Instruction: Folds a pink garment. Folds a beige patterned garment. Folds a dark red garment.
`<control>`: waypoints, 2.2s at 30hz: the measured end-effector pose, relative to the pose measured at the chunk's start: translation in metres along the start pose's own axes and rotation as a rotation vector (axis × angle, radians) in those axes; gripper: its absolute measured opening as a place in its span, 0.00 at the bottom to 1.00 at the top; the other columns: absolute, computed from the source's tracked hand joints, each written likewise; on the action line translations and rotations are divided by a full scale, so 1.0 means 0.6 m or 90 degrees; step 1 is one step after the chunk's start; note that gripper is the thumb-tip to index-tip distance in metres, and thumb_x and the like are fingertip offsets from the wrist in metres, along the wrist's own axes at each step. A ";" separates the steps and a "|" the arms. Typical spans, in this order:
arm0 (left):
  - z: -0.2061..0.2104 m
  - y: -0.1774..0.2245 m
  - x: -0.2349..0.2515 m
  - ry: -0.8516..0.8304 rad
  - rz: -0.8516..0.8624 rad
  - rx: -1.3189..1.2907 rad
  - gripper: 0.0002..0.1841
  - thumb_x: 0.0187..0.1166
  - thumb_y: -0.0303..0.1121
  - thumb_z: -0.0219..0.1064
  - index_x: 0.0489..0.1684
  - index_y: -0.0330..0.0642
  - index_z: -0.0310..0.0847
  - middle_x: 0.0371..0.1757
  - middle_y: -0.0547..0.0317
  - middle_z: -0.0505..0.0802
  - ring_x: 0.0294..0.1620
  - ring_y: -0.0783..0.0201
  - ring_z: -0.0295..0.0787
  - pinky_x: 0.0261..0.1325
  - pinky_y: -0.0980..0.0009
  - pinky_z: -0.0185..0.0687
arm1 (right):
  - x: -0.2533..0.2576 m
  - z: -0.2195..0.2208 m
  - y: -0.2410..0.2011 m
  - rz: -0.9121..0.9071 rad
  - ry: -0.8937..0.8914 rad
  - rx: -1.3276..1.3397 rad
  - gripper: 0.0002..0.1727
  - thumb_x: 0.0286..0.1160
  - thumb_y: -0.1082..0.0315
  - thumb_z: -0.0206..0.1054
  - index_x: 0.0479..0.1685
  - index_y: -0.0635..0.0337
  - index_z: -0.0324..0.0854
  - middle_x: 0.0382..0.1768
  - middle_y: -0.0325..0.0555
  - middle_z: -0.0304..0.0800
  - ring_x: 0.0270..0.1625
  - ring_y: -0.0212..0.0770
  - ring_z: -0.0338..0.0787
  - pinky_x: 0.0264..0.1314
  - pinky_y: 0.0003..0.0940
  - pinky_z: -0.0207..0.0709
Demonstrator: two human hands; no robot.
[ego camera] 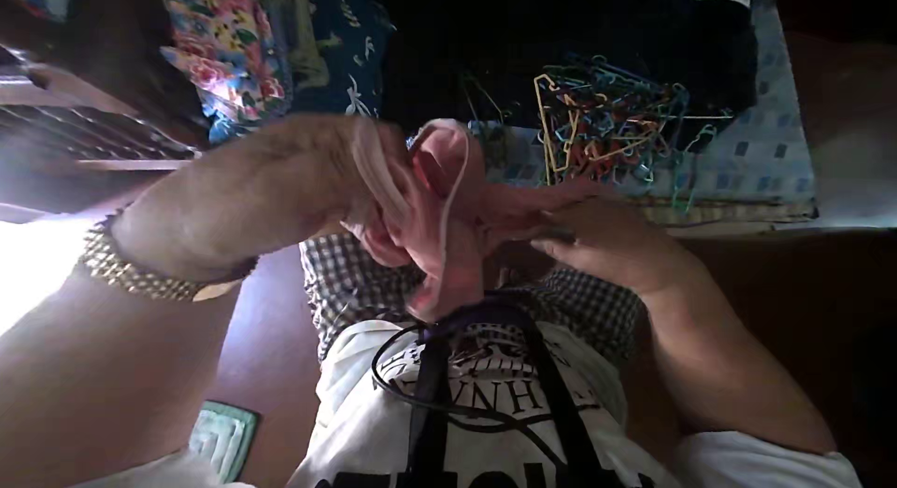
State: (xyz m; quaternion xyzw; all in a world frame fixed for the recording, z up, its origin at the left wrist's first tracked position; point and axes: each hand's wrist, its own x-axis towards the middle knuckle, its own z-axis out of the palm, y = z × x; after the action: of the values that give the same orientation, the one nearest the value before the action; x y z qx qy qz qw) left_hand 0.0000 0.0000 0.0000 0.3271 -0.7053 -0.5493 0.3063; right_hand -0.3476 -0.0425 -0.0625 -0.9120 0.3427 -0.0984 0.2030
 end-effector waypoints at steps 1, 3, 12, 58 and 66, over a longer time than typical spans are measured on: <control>0.009 0.014 -0.011 -0.007 -0.059 0.167 0.16 0.89 0.40 0.50 0.45 0.51 0.86 0.35 0.71 0.93 0.34 0.75 0.89 0.37 0.75 0.88 | 0.000 -0.003 0.012 0.020 0.016 -0.053 0.16 0.79 0.54 0.69 0.54 0.54 0.91 0.52 0.51 0.94 0.60 0.53 0.92 0.65 0.61 0.82; 0.032 0.012 -0.028 0.018 -0.111 0.589 0.20 0.90 0.50 0.50 0.42 0.55 0.89 0.28 0.68 0.89 0.28 0.65 0.88 0.29 0.60 0.83 | -0.001 -0.008 0.034 0.114 -0.028 -0.184 0.19 0.79 0.48 0.70 0.54 0.50 0.92 0.57 0.53 0.93 0.66 0.58 0.88 0.71 0.66 0.76; -0.075 -0.088 -0.042 -0.141 -0.098 0.821 0.13 0.80 0.45 0.68 0.50 0.51 0.94 0.44 0.50 0.96 0.57 0.39 0.90 0.68 0.30 0.73 | -0.006 -0.030 0.038 0.188 -0.306 -0.097 0.23 0.76 0.39 0.70 0.45 0.49 0.93 0.44 0.49 0.94 0.56 0.54 0.91 0.65 0.66 0.77; 0.167 -0.209 -0.360 0.786 -0.222 -0.349 0.12 0.92 0.37 0.52 0.63 0.49 0.78 0.44 0.62 0.93 0.41 0.69 0.92 0.44 0.70 0.92 | 0.425 0.100 -0.316 -0.104 -0.061 0.240 0.19 0.81 0.83 0.58 0.66 0.61 0.84 0.77 0.44 0.80 0.82 0.34 0.74 0.85 0.31 0.65; 0.121 -0.291 -0.359 0.540 -0.436 -0.434 0.24 0.88 0.52 0.55 0.78 0.54 0.70 0.47 0.63 0.92 0.43 0.69 0.90 0.47 0.68 0.90 | 0.294 0.225 -0.112 0.089 0.026 0.475 0.14 0.87 0.66 0.61 0.61 0.66 0.80 0.56 0.50 0.87 0.56 0.34 0.89 0.60 0.31 0.85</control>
State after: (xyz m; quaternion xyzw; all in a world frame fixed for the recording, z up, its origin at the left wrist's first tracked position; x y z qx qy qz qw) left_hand 0.0932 0.1818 -0.2014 0.6067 -0.1643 -0.6322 0.4530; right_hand -0.1339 -0.0731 -0.1476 -0.7478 0.3485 -0.2205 0.5203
